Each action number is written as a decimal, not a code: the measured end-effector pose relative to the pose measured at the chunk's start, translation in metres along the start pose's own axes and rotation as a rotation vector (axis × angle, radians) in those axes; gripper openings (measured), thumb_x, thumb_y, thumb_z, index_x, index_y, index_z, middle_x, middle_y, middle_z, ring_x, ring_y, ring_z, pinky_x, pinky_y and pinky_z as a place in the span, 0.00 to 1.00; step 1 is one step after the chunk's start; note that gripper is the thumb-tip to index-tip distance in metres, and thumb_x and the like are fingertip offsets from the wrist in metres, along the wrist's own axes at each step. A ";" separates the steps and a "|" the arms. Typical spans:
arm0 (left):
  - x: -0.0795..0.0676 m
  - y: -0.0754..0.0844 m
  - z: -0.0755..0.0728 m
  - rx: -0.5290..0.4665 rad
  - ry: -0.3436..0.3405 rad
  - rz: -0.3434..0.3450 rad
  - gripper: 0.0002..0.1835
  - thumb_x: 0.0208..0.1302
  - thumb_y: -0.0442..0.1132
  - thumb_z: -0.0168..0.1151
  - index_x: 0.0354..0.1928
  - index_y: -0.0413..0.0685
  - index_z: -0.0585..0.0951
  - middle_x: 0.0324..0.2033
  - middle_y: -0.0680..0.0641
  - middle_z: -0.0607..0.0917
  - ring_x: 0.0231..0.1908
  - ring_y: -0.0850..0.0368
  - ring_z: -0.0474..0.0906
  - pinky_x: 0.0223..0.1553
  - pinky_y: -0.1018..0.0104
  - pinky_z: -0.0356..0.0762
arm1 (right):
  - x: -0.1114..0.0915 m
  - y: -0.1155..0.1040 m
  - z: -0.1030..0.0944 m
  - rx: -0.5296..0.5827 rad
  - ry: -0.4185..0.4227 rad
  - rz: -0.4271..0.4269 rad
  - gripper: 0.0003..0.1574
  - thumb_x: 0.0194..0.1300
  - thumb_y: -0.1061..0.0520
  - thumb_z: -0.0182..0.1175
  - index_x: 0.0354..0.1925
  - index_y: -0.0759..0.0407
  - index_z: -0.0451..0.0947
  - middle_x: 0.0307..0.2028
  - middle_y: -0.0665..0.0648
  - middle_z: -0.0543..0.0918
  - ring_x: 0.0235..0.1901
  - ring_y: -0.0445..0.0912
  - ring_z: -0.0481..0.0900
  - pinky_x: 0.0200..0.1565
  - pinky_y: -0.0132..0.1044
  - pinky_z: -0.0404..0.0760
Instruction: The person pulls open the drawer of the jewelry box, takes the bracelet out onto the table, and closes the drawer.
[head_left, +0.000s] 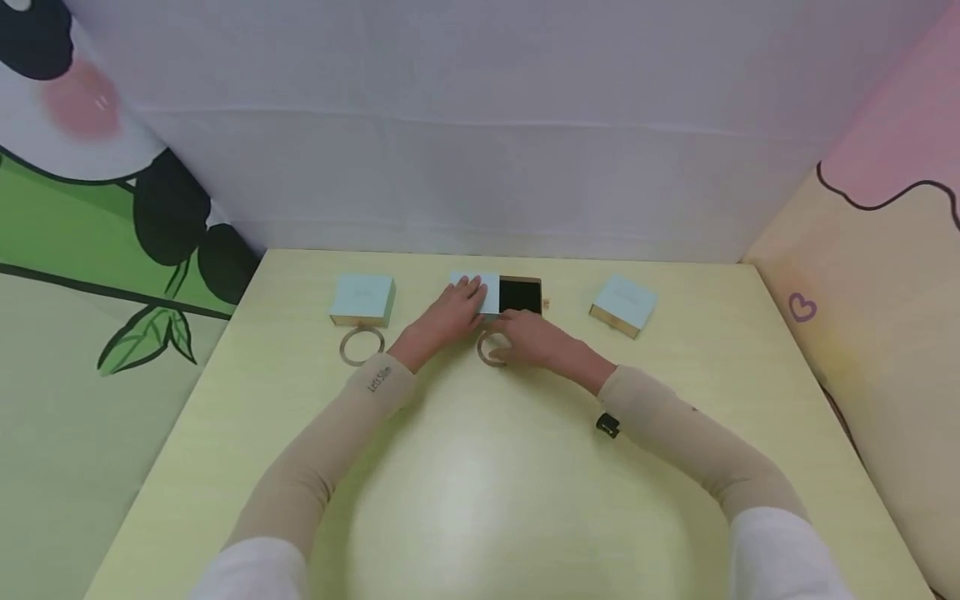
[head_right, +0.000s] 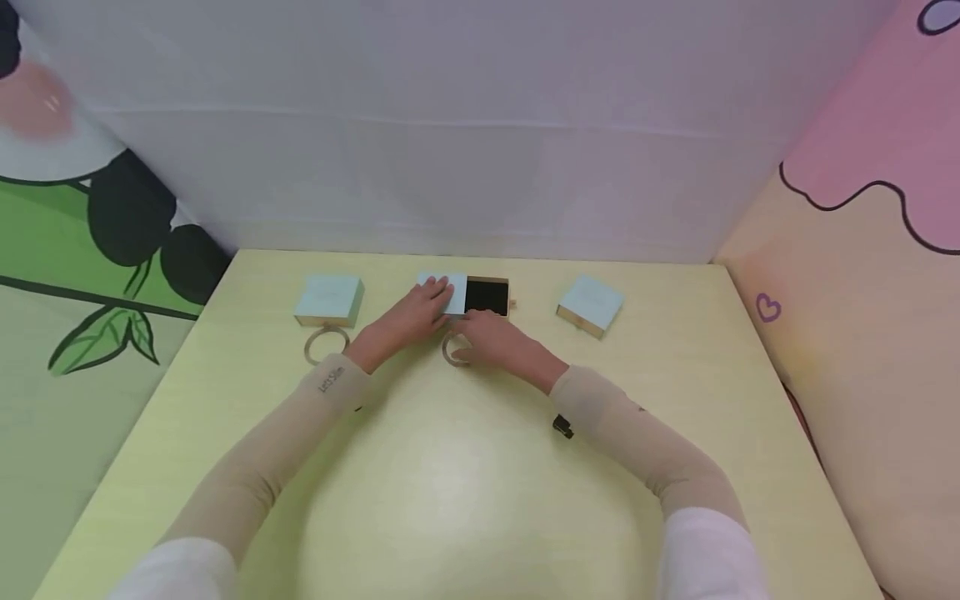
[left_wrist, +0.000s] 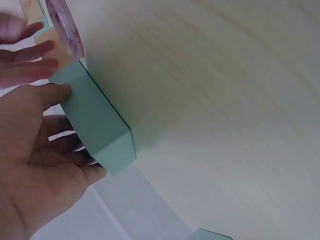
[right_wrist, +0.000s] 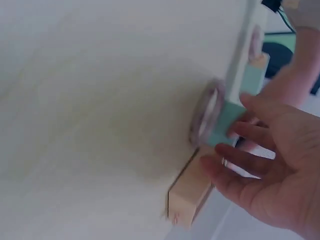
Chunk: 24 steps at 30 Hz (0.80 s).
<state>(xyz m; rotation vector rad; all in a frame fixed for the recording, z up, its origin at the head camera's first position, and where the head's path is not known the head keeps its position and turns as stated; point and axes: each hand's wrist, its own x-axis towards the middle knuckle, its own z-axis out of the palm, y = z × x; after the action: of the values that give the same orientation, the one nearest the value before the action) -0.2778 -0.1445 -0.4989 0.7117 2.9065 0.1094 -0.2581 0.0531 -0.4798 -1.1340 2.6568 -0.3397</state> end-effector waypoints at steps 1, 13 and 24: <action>0.000 0.000 0.000 0.002 0.003 -0.001 0.33 0.81 0.45 0.50 0.77 0.34 0.58 0.77 0.34 0.56 0.77 0.35 0.50 0.75 0.41 0.54 | -0.001 0.005 -0.004 0.018 0.027 0.013 0.23 0.73 0.51 0.62 0.61 0.61 0.80 0.53 0.61 0.84 0.47 0.51 0.83 0.50 0.43 0.83; -0.001 0.002 -0.004 -0.016 0.012 -0.009 0.33 0.81 0.45 0.48 0.78 0.34 0.56 0.78 0.34 0.54 0.77 0.35 0.49 0.76 0.42 0.51 | -0.009 0.063 -0.020 0.157 0.211 0.399 0.20 0.77 0.61 0.52 0.61 0.72 0.74 0.44 0.68 0.85 0.28 0.48 0.72 0.31 0.41 0.74; 0.003 0.008 -0.004 -0.021 0.002 0.013 0.33 0.81 0.45 0.49 0.77 0.34 0.57 0.77 0.33 0.55 0.77 0.34 0.50 0.75 0.42 0.52 | -0.001 0.073 -0.011 0.129 0.145 0.434 0.16 0.76 0.63 0.46 0.37 0.68 0.79 0.30 0.61 0.80 0.29 0.49 0.70 0.33 0.42 0.73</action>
<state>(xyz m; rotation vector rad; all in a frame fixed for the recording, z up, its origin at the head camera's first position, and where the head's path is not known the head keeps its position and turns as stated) -0.2776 -0.1363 -0.4943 0.7275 2.8985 0.1421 -0.3097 0.1045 -0.4911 -0.4902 2.8592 -0.5141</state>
